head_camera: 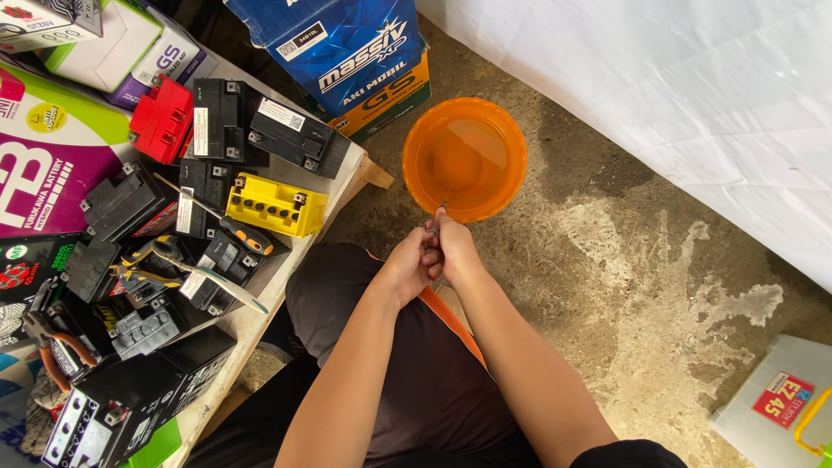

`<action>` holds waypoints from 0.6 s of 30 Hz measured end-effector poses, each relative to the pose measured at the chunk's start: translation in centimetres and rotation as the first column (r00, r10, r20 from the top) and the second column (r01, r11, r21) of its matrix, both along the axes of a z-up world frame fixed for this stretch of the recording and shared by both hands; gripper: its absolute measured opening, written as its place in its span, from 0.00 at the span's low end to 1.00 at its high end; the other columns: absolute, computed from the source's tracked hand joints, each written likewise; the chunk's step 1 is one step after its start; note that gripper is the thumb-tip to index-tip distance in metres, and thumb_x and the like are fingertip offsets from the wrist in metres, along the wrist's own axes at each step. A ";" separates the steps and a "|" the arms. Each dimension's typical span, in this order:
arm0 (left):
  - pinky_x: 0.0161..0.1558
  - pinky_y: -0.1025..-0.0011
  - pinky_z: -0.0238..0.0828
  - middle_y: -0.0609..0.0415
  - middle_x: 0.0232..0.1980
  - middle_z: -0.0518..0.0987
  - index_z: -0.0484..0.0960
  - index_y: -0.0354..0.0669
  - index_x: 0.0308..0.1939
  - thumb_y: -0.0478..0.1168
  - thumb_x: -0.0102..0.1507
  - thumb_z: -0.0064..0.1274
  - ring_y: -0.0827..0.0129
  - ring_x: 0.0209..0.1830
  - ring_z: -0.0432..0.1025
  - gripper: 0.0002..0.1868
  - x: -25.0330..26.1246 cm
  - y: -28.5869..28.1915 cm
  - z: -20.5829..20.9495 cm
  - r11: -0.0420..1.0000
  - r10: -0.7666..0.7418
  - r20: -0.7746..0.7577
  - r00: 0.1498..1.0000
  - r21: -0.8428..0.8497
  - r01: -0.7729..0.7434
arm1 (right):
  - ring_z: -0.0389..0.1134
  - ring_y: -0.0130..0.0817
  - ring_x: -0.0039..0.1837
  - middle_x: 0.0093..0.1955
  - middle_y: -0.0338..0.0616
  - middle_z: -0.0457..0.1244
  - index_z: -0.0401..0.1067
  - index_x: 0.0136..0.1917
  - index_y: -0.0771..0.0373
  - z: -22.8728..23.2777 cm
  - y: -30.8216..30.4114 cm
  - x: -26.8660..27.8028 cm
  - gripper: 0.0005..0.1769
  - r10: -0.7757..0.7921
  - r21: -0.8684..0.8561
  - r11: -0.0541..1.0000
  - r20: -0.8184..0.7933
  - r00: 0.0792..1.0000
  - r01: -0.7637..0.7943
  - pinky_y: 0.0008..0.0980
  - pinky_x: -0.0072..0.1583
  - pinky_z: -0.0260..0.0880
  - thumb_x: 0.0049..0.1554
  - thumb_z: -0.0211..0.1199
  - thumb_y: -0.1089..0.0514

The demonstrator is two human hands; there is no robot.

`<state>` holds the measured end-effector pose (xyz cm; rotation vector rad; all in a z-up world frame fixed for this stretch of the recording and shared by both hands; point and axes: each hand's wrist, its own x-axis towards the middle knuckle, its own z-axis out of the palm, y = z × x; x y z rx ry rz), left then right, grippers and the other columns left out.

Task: Filling lead-acid battery cells with liquid using a syringe

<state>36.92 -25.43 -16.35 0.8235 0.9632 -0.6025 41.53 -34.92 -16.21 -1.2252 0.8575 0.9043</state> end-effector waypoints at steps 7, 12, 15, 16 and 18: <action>0.27 0.73 0.59 0.68 0.20 0.51 0.68 0.53 0.34 0.53 0.63 0.44 0.71 0.16 0.59 0.11 0.1 0.0 0.1 1.000 -0.006 0.002 1.000 0.014 0.006 | 0.65 0.40 0.24 0.32 0.37 0.54 0.71 0.45 0.55 -1.5 0.5 0.1 0.22 0.014 -0.016 1.000 -0.006 1.000 -0.014 0.35 0.26 0.64 0.67 0.48 0.39; 0.30 0.70 0.56 0.69 0.20 0.52 0.67 0.55 0.33 0.54 0.63 0.43 0.71 0.16 0.60 0.11 0.1 0.2 0.2 0.999 -0.026 0.016 1.000 0.047 0.025 | 0.64 0.40 0.24 0.32 0.40 0.56 0.72 0.44 0.55 -1.9 1.1 0.2 0.22 0.012 -0.037 0.999 -0.021 1.000 -0.013 0.38 0.27 0.67 0.66 0.49 0.39; 0.30 0.70 0.55 0.70 0.20 0.51 0.66 0.55 0.33 0.54 0.63 0.42 0.72 0.16 0.59 0.11 0.0 -0.1 0.9 0.998 -0.040 0.015 0.999 0.055 0.039 | 0.63 0.35 0.30 0.37 0.37 0.60 0.72 0.43 0.56 -3.9 1.0 0.7 0.23 -0.034 -0.029 0.999 -0.018 0.999 0.034 0.31 0.32 0.65 0.66 0.49 0.38; 0.30 0.70 0.55 0.70 0.20 0.51 0.66 0.55 0.33 0.54 0.63 0.42 0.72 0.16 0.59 0.11 -0.1 -0.1 1.0 0.998 -0.039 0.015 0.999 0.056 0.038 | 0.63 0.35 0.30 0.37 0.37 0.60 0.72 0.43 0.56 -3.7 1.1 0.7 0.23 -0.033 -0.028 0.999 -0.019 0.999 0.032 0.31 0.32 0.65 0.66 0.49 0.38; 0.31 0.71 0.56 0.70 0.19 0.52 0.65 0.54 0.33 0.53 0.63 0.42 0.72 0.16 0.60 0.11 -0.1 -0.2 1.2 0.998 -0.037 0.022 0.999 0.060 0.036 | 0.61 0.33 0.33 0.40 0.39 0.62 0.71 0.45 0.56 -3.5 1.1 1.0 0.23 -0.029 -0.025 0.999 -0.011 1.000 0.029 0.30 0.36 0.64 0.66 0.47 0.38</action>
